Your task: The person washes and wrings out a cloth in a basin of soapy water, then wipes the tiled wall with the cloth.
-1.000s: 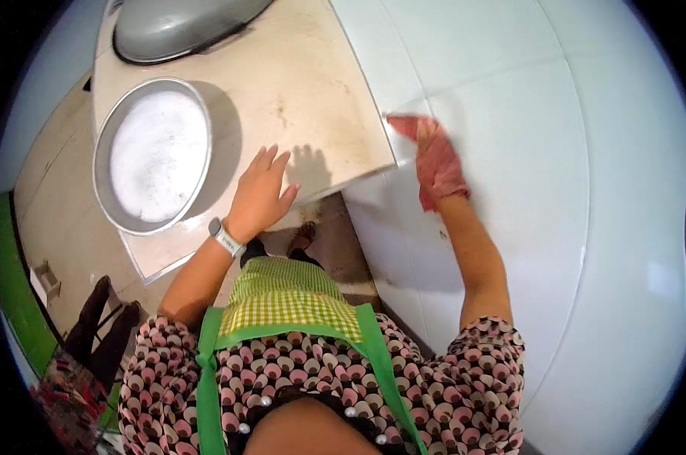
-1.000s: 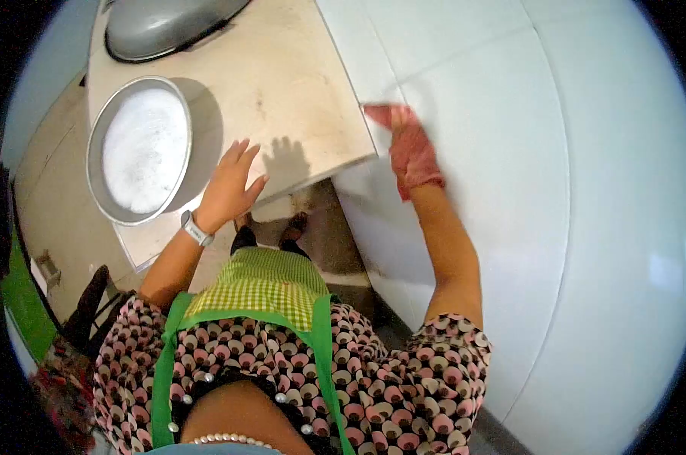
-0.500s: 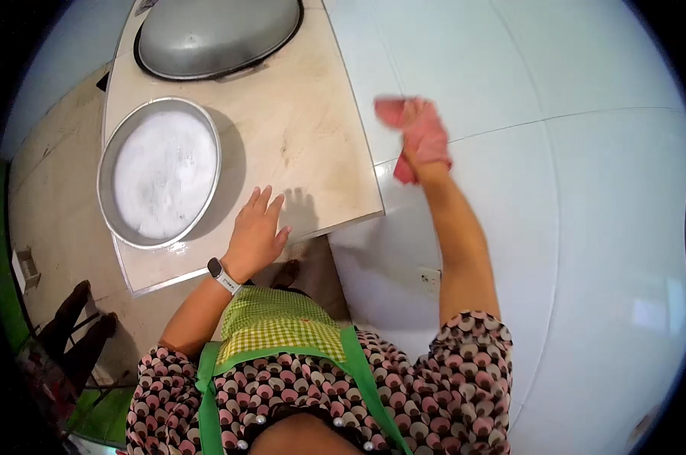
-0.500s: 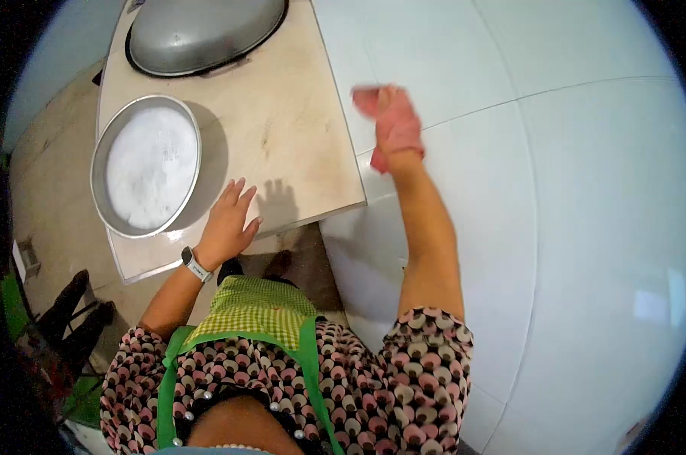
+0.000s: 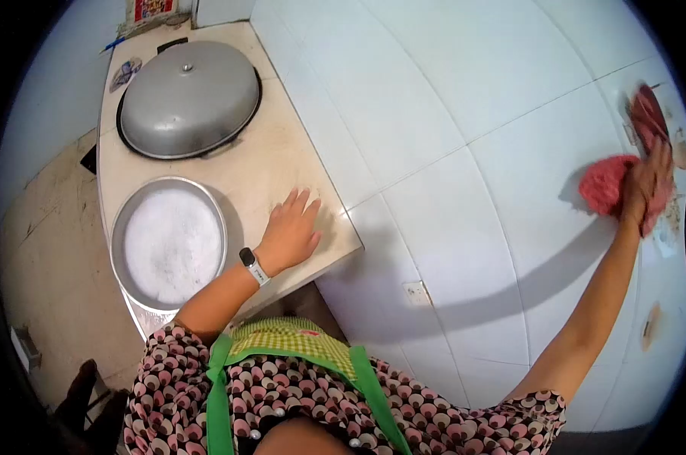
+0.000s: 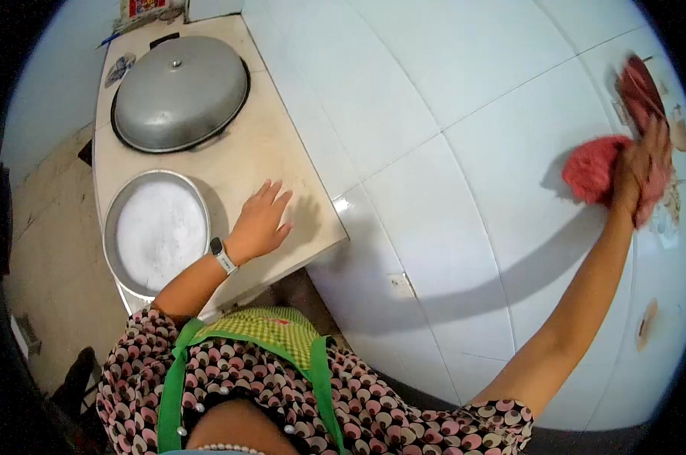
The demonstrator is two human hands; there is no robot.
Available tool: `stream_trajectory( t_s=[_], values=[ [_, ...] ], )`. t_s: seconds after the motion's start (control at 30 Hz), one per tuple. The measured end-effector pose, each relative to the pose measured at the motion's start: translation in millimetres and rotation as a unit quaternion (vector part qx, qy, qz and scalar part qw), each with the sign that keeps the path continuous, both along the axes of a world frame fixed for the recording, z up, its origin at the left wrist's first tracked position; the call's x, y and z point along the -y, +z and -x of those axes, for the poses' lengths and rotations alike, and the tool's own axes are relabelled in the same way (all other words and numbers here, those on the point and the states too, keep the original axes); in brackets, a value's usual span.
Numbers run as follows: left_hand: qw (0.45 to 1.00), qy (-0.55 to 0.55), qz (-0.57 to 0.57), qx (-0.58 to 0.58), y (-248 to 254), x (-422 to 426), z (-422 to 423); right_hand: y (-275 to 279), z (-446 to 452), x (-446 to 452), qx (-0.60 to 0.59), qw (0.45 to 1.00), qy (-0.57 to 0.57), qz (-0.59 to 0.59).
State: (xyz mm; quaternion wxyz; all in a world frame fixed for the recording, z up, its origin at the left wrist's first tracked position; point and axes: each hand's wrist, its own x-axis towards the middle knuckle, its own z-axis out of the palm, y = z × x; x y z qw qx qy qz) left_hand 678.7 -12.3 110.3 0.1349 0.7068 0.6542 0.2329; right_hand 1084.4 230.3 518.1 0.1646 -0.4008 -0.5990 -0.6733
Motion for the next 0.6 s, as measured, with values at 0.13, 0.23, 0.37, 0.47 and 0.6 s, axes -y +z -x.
stream_trajectory(
  t_s=[0.13, 0.23, 0.37, 0.47, 0.6],
  values=[
    [1.000, 0.017, 0.016, 0.005, 9.5, -3.4, 6.3, 30.6, -29.5, 15.9, -0.086, 0.992, 0.091, 0.003],
    [0.998, 0.055, 0.029, -0.006, 27.9, -13.0, 12.9, 36.3, 5.4, 6.6, -0.117, 0.985, 0.103, -0.072],
    [0.992, 0.109, 0.037, -0.048, 40.2, -19.3, 19.0, 53.3, 85.3, -3.5, -0.232, 0.958, 0.149, -0.079],
    [0.991, 0.127, -0.011, -0.043, 41.0, -12.4, 23.6, 78.3, 127.7, 1.9, -0.142, 0.969, 0.164, -0.118],
    [0.990, 0.136, -0.020, -0.029, 49.9, -18.8, 23.0, 100.8, 201.4, -38.5, -0.081, 0.980, 0.174, 0.047]
  ],
)
